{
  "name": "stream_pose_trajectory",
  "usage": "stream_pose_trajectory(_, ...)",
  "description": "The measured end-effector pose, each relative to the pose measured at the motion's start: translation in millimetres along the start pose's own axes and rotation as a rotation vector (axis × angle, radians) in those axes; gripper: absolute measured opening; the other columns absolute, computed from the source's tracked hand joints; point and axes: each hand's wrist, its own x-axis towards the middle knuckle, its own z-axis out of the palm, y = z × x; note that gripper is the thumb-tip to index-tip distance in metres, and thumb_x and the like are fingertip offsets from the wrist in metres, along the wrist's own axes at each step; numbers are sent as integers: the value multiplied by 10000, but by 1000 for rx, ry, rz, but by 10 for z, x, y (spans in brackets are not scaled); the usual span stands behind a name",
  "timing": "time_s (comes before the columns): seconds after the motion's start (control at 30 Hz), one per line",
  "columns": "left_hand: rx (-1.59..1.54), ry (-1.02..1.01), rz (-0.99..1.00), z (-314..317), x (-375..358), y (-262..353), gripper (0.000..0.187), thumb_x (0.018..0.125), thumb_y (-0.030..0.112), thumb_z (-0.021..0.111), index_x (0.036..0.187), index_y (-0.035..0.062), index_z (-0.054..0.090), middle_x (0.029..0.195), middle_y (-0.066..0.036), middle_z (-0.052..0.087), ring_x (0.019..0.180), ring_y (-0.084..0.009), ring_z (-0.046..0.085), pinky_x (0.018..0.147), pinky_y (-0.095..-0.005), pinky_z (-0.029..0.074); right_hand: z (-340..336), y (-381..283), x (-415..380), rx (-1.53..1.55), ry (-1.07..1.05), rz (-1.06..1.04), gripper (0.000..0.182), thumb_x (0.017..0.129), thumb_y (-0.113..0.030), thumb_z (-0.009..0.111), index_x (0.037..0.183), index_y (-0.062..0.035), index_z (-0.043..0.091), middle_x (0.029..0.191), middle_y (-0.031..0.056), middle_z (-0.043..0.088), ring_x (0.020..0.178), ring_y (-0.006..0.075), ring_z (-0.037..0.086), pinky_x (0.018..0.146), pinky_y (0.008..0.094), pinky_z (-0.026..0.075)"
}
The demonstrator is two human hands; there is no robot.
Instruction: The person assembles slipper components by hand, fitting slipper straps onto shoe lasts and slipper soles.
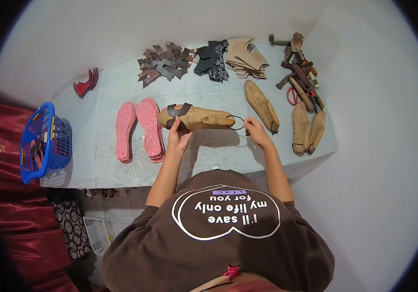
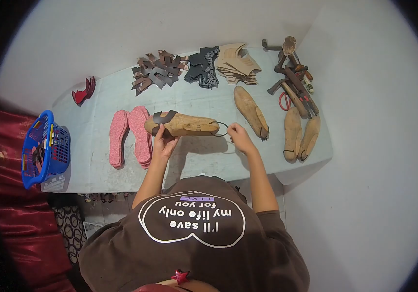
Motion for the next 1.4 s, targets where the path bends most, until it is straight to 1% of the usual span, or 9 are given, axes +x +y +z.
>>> stream_pose_trajectory(0.07,35,47,-8,-107,16,-5,408,817,192,606,1173,65,452,1171,-104,512,1123,-281,455,966,-478,343,254,-149,-70,-515,231,-328,400,733,-246,663,1005,-12,485,886,93,493,834,236,501,787,334,427)
stream_pose_trajectory(0.17,112,130,-82,-244,-12,-83,393,813,178,611,1158,58,465,1146,-112,527,1102,-274,471,950,-465,357,564,-422,-170,-791,102,-479,571,663,-261,721,1154,-93,482,990,132,518,945,298,498,835,373,421)
stream_pose_trajectory(0.2,131,108,-111,-254,-25,-132,396,811,175,613,1158,55,463,1149,-115,525,1098,-273,473,945,-460,362,613,-378,-156,-792,102,-477,571,663,-261,721,1154,-93,482,990,132,518,945,298,498,835,373,421)
stream_pose_trajectory(0.27,174,77,-138,-263,-41,-221,392,814,169,607,1156,48,459,1152,-118,520,1090,-270,480,936,-451,373,665,-265,-111,-826,-127,-301,707,617,-245,749,1253,-223,442,1077,122,508,1013,331,467,845,388,419)
stream_pose_trajectory(0.57,192,-18,-217,-315,7,-294,411,830,187,587,1189,57,435,1189,-113,494,1117,-263,457,960,-432,353,621,-198,-232,-889,-50,-275,699,640,-205,733,1267,-304,439,1091,108,503,957,315,466,856,385,413)
stream_pose_trajectory(1.03,168,51,-116,-207,151,-124,299,830,170,597,1084,50,494,1090,-92,533,1023,-238,507,896,-443,431,-130,-245,-498,-885,105,-254,639,633,-209,730,1229,-228,498,1078,139,513,969,323,475,868,380,391)
stream_pose_trajectory(1.17,183,49,-133,-240,140,-313,311,835,172,589,1101,48,489,1103,-107,526,1037,-248,502,908,-441,425,-550,-338,-482,-696,276,-315,612,647,-192,719,1221,-194,507,1067,158,507,994,315,476,865,370,383)
stream_pose_trajectory(1.33,177,51,-188,-210,14,-616,309,830,170,594,1104,69,494,1072,-81,524,1001,-231,506,884,-438,436,-1060,-410,-192,-887,695,-177,605,679,-238,697,1242,-190,482,1011,176,553,960,335,508,855,395,392)
stream_pose_trajectory(1.4,176,47,-206,-196,-44,-691,301,818,155,610,1094,103,503,1019,-38,534,951,-192,517,837,-432,463,-1209,-396,-32,-945,696,-68,615,672,-241,702,1242,-179,479,1028,189,562,971,341,519,842,395,404)
